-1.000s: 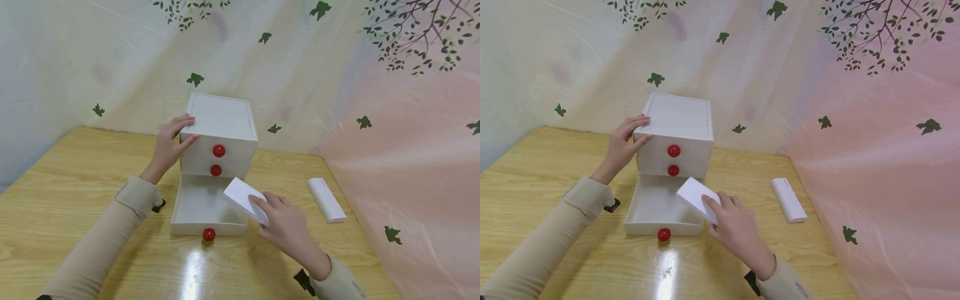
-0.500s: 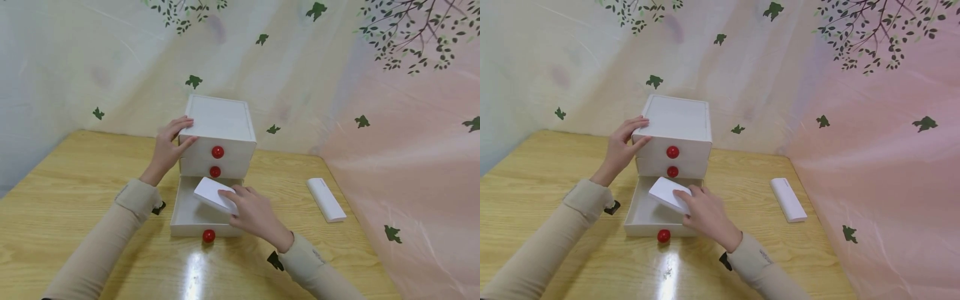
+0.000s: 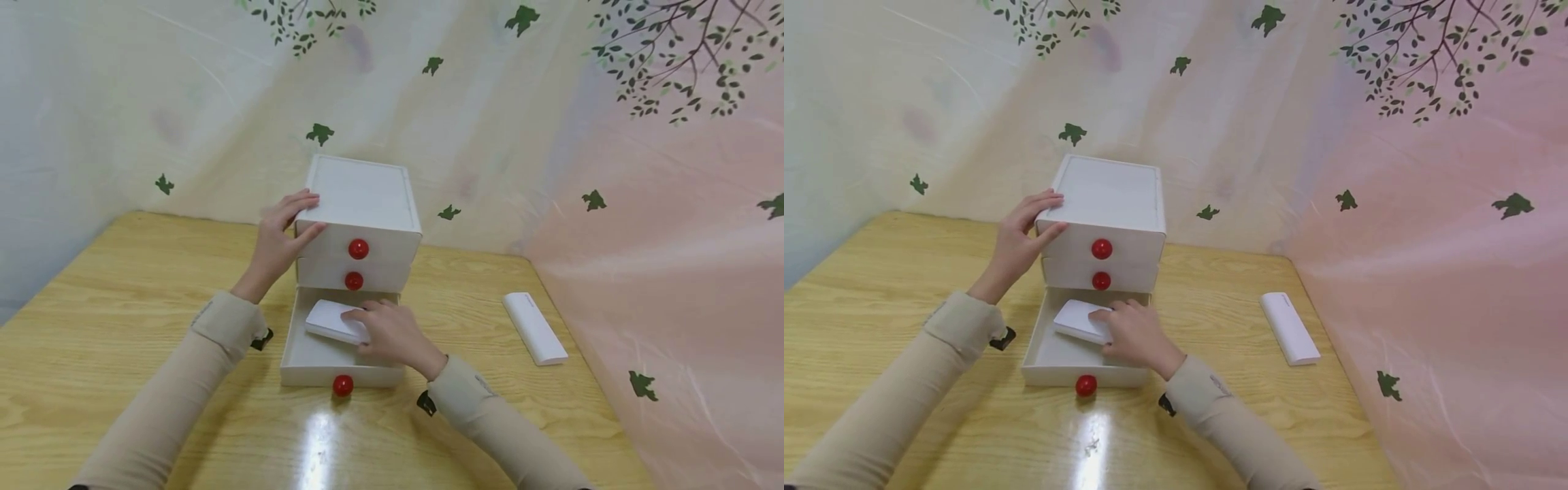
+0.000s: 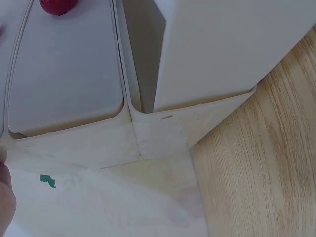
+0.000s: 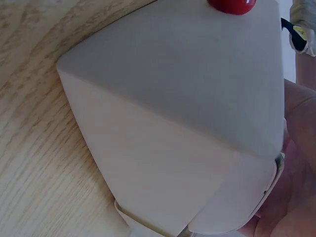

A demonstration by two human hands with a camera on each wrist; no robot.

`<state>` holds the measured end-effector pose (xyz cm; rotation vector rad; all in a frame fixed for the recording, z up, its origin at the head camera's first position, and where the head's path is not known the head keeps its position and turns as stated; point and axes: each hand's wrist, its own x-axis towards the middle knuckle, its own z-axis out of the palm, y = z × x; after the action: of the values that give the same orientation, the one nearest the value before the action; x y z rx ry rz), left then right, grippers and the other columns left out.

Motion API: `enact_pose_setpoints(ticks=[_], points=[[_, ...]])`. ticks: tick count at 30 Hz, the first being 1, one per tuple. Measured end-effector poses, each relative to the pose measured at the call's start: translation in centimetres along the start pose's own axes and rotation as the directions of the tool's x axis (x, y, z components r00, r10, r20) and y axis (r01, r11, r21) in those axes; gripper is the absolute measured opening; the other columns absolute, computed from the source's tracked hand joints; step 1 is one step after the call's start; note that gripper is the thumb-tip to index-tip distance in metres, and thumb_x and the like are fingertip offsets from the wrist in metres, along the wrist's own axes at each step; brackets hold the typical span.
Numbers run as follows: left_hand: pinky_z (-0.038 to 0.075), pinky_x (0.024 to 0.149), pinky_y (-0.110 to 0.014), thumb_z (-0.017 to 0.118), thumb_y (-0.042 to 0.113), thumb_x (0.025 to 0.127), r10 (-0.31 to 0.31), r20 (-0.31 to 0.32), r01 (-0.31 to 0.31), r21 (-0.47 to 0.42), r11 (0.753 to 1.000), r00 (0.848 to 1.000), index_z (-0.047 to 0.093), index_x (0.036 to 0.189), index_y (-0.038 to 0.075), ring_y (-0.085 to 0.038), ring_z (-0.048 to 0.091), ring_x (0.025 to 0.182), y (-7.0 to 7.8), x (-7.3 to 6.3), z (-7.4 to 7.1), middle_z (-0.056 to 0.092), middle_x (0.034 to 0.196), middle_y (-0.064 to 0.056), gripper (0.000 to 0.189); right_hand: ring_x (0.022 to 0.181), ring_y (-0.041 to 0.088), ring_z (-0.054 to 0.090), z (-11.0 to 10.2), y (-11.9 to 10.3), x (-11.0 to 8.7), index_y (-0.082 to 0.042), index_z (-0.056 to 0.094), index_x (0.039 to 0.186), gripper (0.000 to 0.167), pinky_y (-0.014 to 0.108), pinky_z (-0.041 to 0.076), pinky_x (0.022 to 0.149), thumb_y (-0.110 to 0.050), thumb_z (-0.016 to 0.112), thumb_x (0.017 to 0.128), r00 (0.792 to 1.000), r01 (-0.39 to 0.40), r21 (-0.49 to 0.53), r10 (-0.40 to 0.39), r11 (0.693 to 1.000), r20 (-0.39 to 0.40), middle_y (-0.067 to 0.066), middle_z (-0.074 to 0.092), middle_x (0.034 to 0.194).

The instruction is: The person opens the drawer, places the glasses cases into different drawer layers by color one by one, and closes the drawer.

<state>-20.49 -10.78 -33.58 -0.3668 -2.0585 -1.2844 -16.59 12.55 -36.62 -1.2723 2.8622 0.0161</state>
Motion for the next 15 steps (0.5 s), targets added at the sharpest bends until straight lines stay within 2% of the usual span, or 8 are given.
enact_pose_setpoints(ticks=[10,15], points=[[0.041,0.108,-0.046,0.074,0.009,0.085,0.018,-0.009,-0.018,-0.001,1.000,1.000,0.063,0.124,0.002,-0.024,0.047,0.136,-0.1,0.0,0.0,0.058,0.136,-0.013,0.041,0.113,0.021,0.060,1.2,0.2,1.2,-0.028,0.060,0.132,0.052,0.039,0.054,0.088,-0.028,0.075,0.082,0.998,0.029,0.045,-0.031,0.999,0.055,0.001,0.063,0.129],[0.041,0.108,-0.046,0.073,0.009,0.085,0.026,-0.009,-0.026,-0.009,1.000,1.000,0.063,0.125,0.000,-0.025,0.046,0.136,-0.3,0.0,0.0,0.058,0.136,-0.014,0.042,0.116,0.020,0.060,2.3,1.0,1.4,-0.028,0.056,0.136,0.055,0.038,0.053,0.092,-0.025,0.072,0.084,0.998,0.039,0.070,-0.043,0.997,0.048,0.002,0.061,0.133]])
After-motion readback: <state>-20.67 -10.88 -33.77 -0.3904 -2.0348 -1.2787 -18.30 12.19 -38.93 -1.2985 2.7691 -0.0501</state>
